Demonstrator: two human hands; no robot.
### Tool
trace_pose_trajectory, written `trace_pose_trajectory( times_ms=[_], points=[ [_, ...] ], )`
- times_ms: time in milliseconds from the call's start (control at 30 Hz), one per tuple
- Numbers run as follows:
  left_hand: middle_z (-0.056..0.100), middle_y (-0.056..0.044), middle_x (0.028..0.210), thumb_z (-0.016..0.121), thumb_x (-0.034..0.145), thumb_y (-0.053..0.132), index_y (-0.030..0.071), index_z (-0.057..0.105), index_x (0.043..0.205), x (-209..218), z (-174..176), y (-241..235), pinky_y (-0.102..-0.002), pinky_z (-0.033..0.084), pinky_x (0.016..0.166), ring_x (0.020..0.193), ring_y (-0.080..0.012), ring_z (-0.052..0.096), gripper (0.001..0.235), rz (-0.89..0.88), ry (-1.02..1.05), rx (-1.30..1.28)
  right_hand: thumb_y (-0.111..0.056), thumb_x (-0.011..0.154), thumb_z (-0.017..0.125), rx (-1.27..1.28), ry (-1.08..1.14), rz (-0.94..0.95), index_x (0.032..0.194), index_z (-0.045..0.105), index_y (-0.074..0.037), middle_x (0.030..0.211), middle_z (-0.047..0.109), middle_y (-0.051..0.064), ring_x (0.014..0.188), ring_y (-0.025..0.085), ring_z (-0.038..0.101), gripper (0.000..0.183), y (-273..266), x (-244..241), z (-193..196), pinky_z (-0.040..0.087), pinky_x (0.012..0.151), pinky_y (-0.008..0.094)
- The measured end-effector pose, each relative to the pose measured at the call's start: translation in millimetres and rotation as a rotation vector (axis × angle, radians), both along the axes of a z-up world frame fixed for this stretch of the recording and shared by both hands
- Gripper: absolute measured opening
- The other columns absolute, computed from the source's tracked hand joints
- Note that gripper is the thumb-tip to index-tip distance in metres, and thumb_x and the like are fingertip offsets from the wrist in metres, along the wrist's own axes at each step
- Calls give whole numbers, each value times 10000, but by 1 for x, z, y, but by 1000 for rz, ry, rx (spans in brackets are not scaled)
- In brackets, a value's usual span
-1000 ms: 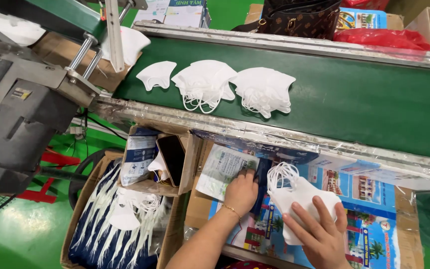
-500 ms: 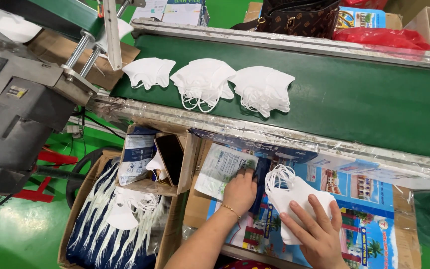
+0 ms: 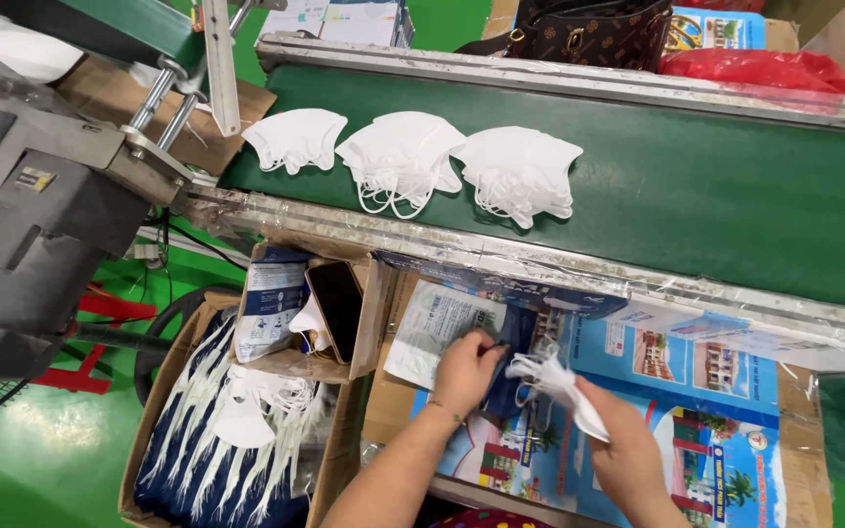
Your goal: The person takes face masks from a conveyor belt and places them into plastic packaging by hand.
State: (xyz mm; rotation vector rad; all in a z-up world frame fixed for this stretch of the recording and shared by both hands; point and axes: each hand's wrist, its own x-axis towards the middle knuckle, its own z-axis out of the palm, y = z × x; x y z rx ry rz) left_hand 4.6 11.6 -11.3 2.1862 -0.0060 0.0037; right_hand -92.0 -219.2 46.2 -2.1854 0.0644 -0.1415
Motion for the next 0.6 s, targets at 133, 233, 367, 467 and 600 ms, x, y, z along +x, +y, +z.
trace_pose_trajectory(
  times_ms=[133,233,367,467,600],
  points=[
    [701,-90,780,792,896,158,28,666,886,-8,-14,7,-319,521,643,701,-165,627,181,48,76,-461,-62,750,716,-344,-181,210,1209,696,-140,1030,736,96,1023,310,665,466,0,18,0,494,898,426],
    [654,-88,773,813,895,103,15,641,844,-22,7,8,-306,492,613,677,-146,579,200,84,-53,-491,-125,695,768,-435,-167,221,1060,747,-189,981,756,46,971,311,650,371,1,13,21,491,860,422],
    [617,-95,799,814,871,87,25,644,864,-39,45,-1,-330,488,608,685,-182,578,181,20,-274,-356,-109,787,829,279,329,364,998,801,-95,977,729,68,944,249,686,213,21,14,57,587,805,376],
    [607,-100,822,810,850,120,39,655,910,-49,71,-9,-348,492,619,712,-219,589,185,-95,-430,-285,-91,664,844,445,372,43,1148,633,-154,980,727,11,920,180,670,532,32,20,41,524,798,315],
    [587,-100,795,810,827,178,56,637,895,-49,78,-11,-390,486,606,688,-291,594,222,-228,-545,-287,-59,712,821,374,233,-92,1057,712,-101,947,762,31,862,150,707,365,21,34,2,558,765,309]
  ],
)
